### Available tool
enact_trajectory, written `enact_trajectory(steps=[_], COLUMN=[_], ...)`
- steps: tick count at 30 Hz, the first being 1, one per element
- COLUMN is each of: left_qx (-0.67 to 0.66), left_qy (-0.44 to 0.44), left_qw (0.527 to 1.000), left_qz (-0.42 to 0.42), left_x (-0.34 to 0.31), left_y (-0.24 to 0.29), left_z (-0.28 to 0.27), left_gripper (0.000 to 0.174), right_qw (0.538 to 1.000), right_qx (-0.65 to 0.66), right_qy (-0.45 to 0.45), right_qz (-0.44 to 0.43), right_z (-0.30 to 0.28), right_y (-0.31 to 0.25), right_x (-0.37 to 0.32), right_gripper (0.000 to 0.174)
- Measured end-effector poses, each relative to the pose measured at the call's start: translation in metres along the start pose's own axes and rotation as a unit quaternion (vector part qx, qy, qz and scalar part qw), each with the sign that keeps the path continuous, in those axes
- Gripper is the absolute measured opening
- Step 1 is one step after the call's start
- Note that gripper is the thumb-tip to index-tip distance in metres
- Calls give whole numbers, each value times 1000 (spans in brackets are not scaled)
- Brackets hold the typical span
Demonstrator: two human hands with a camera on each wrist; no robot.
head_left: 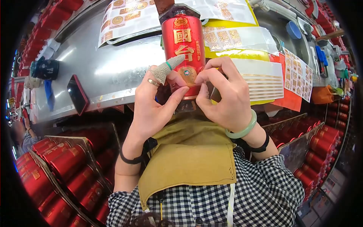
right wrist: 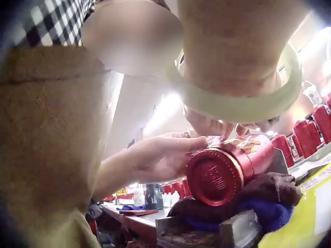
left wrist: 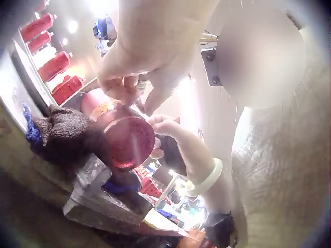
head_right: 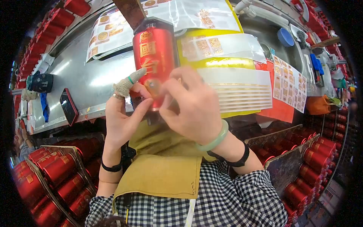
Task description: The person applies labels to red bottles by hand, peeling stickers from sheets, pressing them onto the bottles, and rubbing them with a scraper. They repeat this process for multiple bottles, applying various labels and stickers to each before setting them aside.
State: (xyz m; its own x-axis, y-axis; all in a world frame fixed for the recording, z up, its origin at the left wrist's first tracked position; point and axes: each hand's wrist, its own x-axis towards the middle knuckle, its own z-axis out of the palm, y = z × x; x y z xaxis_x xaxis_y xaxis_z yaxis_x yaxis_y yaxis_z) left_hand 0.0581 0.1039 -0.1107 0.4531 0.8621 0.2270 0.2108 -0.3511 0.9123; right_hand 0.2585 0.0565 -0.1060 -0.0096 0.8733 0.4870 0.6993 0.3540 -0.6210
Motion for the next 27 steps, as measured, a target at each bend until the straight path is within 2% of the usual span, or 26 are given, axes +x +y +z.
enact_trajectory(steps=[3, 5, 9, 19, 23, 25, 27], left_qx=[12, 6, -20, -64, -36, -59, -60], left_qy=[-16, -16, 6, -5, -9, -24, -28], left_qw=[1000, 1000, 1000, 998, 999, 996, 995], left_qz=[8, 3, -3, -27, -6, -59, -74], left_x=[1, 1, 1, 3, 4, 5, 6], left_y=[-2, -2, -2, -1, -4, 6, 8], left_z=[-1, -1, 2, -1, -5, -5, -5], left_gripper=[54, 54, 50, 52, 52, 58, 56], right_qw=[1000, 998, 999, 997, 995, 996, 996], right_qx=[25, 53, 32, 59, 66, 63, 54], right_qy=[-2, -25, -14, -40, -51, -49, -55], right_qz=[-4, 33, 5, 36, 45, 40, 44], right_z=[-2, -5, -6, -10, -11, -12, -25], right_y=[0, -4, -1, 3, 5, 7, 12], right_x=[0, 0, 1, 3, 4, 6, 12], right_gripper=[20, 21, 20, 15, 13, 12, 7])
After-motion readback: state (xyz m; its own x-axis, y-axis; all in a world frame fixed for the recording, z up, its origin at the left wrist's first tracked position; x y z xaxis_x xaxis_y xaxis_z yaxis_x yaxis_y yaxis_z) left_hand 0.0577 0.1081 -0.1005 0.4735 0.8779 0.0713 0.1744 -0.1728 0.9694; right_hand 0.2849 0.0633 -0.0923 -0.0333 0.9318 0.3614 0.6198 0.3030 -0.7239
